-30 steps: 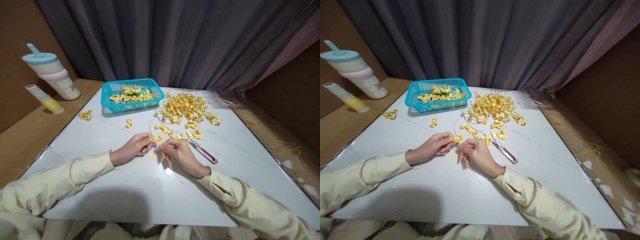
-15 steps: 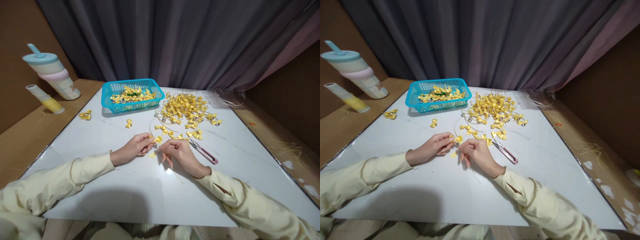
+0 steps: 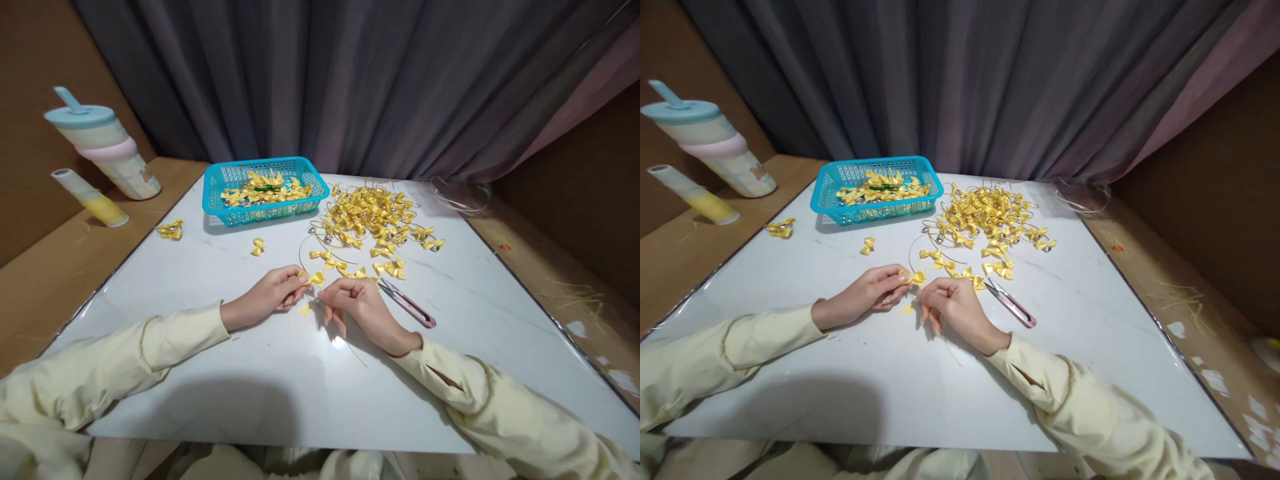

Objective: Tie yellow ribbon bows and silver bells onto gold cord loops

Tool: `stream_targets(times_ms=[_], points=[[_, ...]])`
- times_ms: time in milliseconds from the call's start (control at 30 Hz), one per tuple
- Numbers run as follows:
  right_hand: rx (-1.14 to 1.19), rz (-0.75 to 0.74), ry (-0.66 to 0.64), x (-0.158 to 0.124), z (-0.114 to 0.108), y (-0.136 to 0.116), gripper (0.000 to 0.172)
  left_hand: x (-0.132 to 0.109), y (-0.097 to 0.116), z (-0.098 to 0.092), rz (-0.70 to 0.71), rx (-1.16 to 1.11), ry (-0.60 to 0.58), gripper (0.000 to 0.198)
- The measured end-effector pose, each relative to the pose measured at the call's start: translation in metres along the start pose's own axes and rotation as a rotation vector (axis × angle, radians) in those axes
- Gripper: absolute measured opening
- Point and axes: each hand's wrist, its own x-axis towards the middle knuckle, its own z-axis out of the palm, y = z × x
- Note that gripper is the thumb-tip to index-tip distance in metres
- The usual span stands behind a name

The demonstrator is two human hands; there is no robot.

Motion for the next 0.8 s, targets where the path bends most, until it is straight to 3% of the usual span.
stream_targets(times_ms=[800], points=[[-0.043, -0.012, 0.030, -0.0005, 0.0053, 0.0021, 0.032, 0.0000, 0.0007, 0.0001, -0.007, -0.027, -0.002, 0.030]])
